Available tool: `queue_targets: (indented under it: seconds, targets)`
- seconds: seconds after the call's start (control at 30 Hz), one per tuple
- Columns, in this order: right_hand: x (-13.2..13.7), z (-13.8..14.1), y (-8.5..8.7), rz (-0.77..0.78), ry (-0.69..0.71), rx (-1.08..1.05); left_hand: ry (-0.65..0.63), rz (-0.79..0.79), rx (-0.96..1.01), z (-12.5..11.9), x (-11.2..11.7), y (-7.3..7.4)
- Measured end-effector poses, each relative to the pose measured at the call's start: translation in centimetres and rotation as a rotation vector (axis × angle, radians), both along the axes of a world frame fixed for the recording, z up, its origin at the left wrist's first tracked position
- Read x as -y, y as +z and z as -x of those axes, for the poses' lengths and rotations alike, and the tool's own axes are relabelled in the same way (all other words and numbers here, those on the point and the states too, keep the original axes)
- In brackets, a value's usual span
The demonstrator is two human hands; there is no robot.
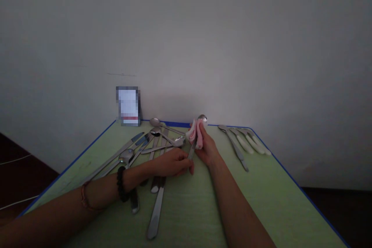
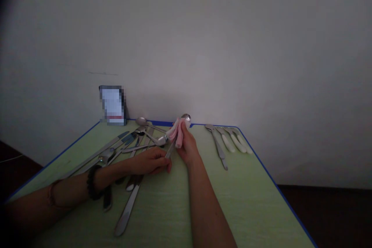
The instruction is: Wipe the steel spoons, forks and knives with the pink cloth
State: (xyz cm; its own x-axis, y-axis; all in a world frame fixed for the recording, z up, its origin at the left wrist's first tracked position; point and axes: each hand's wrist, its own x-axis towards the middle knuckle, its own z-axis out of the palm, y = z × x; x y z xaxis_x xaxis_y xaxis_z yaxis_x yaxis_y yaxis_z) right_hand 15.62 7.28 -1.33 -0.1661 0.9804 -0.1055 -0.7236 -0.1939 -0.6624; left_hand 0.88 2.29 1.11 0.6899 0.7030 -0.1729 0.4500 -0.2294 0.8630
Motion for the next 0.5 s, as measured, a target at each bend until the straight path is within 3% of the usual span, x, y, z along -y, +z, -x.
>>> queue_targets:
  seconds: [0.5]
  targets:
    - [0.29, 0.06, 0.25, 0.003, 0.002, 0.028, 0.006, 0.004, 0.019, 0.07, -0.09, -0.44]
